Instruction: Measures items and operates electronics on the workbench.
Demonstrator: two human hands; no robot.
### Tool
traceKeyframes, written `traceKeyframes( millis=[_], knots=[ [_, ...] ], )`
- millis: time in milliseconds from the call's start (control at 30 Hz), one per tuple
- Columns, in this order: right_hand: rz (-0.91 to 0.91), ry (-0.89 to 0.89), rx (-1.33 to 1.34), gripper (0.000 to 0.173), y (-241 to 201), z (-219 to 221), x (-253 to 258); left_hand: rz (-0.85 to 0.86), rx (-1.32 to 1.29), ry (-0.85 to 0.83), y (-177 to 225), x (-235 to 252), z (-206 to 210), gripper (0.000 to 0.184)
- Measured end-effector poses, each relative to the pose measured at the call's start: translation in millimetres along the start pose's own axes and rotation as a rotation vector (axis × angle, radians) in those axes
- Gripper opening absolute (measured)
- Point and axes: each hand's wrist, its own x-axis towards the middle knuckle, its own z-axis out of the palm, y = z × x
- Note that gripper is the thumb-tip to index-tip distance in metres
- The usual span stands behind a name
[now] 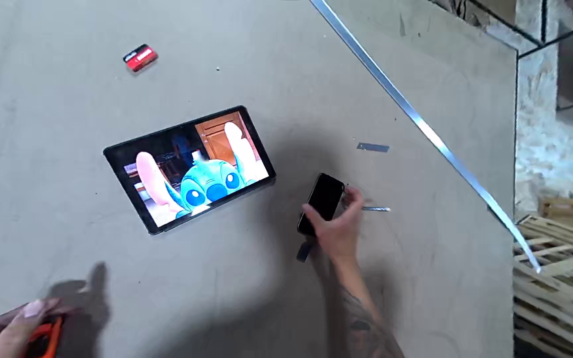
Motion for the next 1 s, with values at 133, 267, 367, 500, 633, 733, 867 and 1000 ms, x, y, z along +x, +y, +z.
traceKeyframes(
  millis=[133,267,367,500,633,733,867,1000],
  knots=[
    [-0.098,-0.093,0.112,0.106,-7,8,2,0.613,0.151,0.152,-65,10,30,0.043],
    [-0.228,-0.086,0.311,0.079,17,-1,37,0.89,0.252,0.255,-113,22,67,0.075],
    [-0.294,-0.119,0.277,0.081,13,6,57,0.905,0.41,0.299,-121,27,74,0.078],
    [-0.327,-0.114,0.134,0.084,0,24,66,0.851,0.554,0.331,-122,26,72,0.088],
    [-0.314,-0.152,0.289,0.077,2,7,56,0.831,0.576,0.324,-122,24,73,0.091],
    [-0.245,-0.147,0.015,0.104,-6,12,21,0.825,0.607,0.321,-126,25,71,0.089],
    [-0.133,-0.018,-0.083,0.099,-12,35,-11,0.81,0.618,0.319,-128,24,70,0.091],
    [-0.084,0.033,0.089,0.092,-11,30,-4,0.78,0.614,0.299,-129,26,69,0.093]
  ],
)
